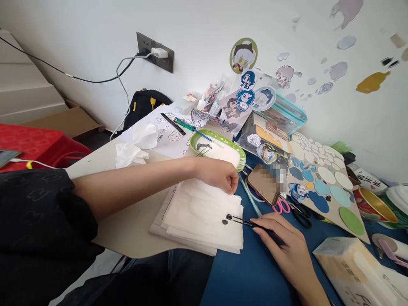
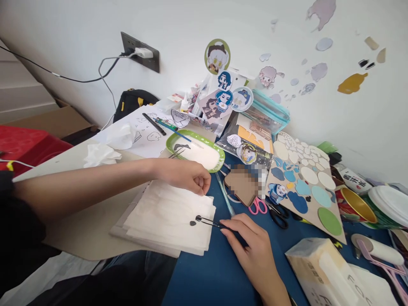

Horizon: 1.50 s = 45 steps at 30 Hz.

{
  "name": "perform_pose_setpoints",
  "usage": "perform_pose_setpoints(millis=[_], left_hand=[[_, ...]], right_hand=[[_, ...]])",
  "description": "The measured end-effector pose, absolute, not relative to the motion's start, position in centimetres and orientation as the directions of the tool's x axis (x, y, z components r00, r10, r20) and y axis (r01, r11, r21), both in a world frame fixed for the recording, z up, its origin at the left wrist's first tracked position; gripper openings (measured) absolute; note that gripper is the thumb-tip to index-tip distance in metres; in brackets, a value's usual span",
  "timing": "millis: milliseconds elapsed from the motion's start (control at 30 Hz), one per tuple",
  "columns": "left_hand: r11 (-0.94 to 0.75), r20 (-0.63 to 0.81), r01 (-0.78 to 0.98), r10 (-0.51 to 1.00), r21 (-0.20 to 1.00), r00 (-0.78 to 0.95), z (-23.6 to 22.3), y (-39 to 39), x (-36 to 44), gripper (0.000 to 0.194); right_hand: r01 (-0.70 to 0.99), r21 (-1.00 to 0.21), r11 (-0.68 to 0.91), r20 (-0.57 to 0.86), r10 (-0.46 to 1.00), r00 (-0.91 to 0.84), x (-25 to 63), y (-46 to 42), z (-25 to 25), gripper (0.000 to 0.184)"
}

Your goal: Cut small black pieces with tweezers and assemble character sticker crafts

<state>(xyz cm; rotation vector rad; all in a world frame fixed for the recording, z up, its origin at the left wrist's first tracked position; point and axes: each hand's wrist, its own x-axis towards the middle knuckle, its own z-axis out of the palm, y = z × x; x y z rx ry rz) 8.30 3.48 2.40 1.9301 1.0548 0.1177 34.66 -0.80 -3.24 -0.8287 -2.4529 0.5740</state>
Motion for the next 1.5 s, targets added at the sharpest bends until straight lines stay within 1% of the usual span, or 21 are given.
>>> perform_pose_setpoints(millis=[367, 467, 567, 633, 800, 1000, 1067, 1200, 1300, 1500], left_hand=[[-0.232, -0.308, 0.624, 0.711, 0.746, 0.632, 2.37, 3.48, 8.23, 0.017], [-0.233, -0.305, 0.62, 0.709, 0.749, 0.635, 2.36, 3.5, 8.29, 0.016], [-0.235, -0.303, 0.62, 0.711, 0.748, 0.635, 2.37, 3.52, 8.35, 0.016], [-0.235, -0.303, 0.624, 0.714, 0.745, 0.631, 2.4, 3.53, 8.37, 0.015], [-0.235, -0.303, 0.622, 0.713, 0.747, 0.633, 2.37, 3.58, 8.33, 0.016], [-0.241, -0.293, 0.613, 0.711, 0.752, 0.639, 2.23, 3.58, 8.26, 0.015], [-0.236, -0.296, 0.612, 0.71, 0.754, 0.639, 2.23, 3.57, 8.27, 0.016], [-0.234, -0.297, 0.612, 0.71, 0.756, 0.639, 2.24, 3.6, 8.3, 0.016], [-0.234, -0.301, 0.617, 0.711, 0.752, 0.636, 2.26, 3.59, 8.28, 0.016], [-0.232, -0.299, 0.616, 0.713, 0.753, 0.634, 2.33, 3.53, 8.26, 0.017]], right_hand=[[0.47, -0.451, 0.759, 0.238, 0.61, -0.756, 34.69, -0.59, -3.77, 0.017], [0.471, -0.459, 0.753, 0.262, 0.622, -0.738, 34.8, -0.7, -3.54, 0.016], [0.454, -0.466, 0.759, 0.335, 0.627, -0.703, 34.92, -0.8, -3.25, 0.017], [0.443, -0.459, 0.77, 0.358, 0.617, -0.701, 34.89, -0.81, -3.15, 0.017], [0.452, -0.436, 0.778, 0.309, 0.601, -0.737, 34.63, -0.69, -3.38, 0.017], [0.465, -0.379, 0.8, 0.274, 0.577, -0.769, 34.81, -0.67, -3.71, 0.018], [0.47, -0.383, 0.795, 0.281, 0.585, -0.761, 34.83, -0.69, -3.61, 0.017], [0.47, -0.431, 0.77, 0.325, 0.618, -0.716, 34.77, -0.72, -3.26, 0.016], [0.463, -0.429, 0.776, 0.342, 0.614, -0.711, 34.71, -0.67, -3.21, 0.016], [0.491, -0.391, 0.779, 0.252, 0.603, -0.757, 34.63, -0.5, -3.68, 0.018]])
